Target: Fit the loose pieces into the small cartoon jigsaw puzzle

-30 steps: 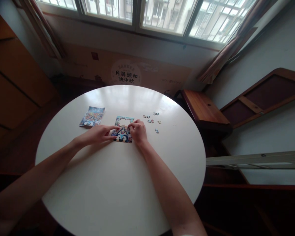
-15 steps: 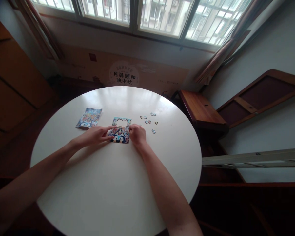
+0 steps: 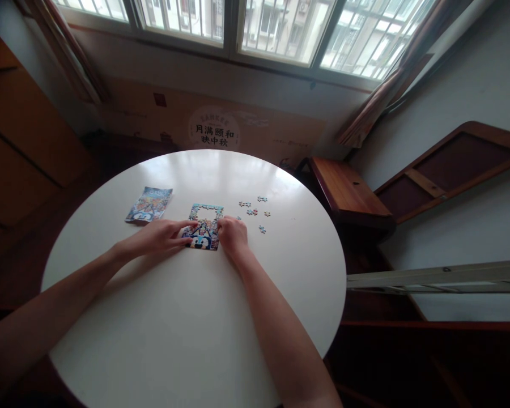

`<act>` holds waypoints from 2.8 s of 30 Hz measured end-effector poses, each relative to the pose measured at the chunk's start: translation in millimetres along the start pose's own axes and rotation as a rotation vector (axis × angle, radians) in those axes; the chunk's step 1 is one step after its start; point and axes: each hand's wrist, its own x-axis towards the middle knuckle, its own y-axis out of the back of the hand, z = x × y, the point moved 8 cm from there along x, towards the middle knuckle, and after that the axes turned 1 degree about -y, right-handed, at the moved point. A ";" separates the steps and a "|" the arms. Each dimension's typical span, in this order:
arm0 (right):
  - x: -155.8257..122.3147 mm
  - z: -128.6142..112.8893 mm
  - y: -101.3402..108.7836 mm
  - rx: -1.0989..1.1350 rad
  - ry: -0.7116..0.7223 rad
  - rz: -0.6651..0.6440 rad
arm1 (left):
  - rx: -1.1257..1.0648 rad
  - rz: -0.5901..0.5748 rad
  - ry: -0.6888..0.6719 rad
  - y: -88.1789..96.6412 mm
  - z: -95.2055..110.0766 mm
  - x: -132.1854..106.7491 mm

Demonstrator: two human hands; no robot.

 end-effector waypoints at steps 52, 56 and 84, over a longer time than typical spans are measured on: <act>-0.2 1.1 1.1 -0.010 -0.007 0.001 | 0.075 0.002 -0.085 1.4 9.0 -2.1; -0.7 0.3 1.0 -0.016 -0.008 -0.020 | 0.042 -0.006 -0.056 3.4 9.3 -2.2; -0.6 -0.1 0.2 -0.024 -0.001 -0.021 | 0.047 -0.014 -0.058 4.5 11.5 -2.9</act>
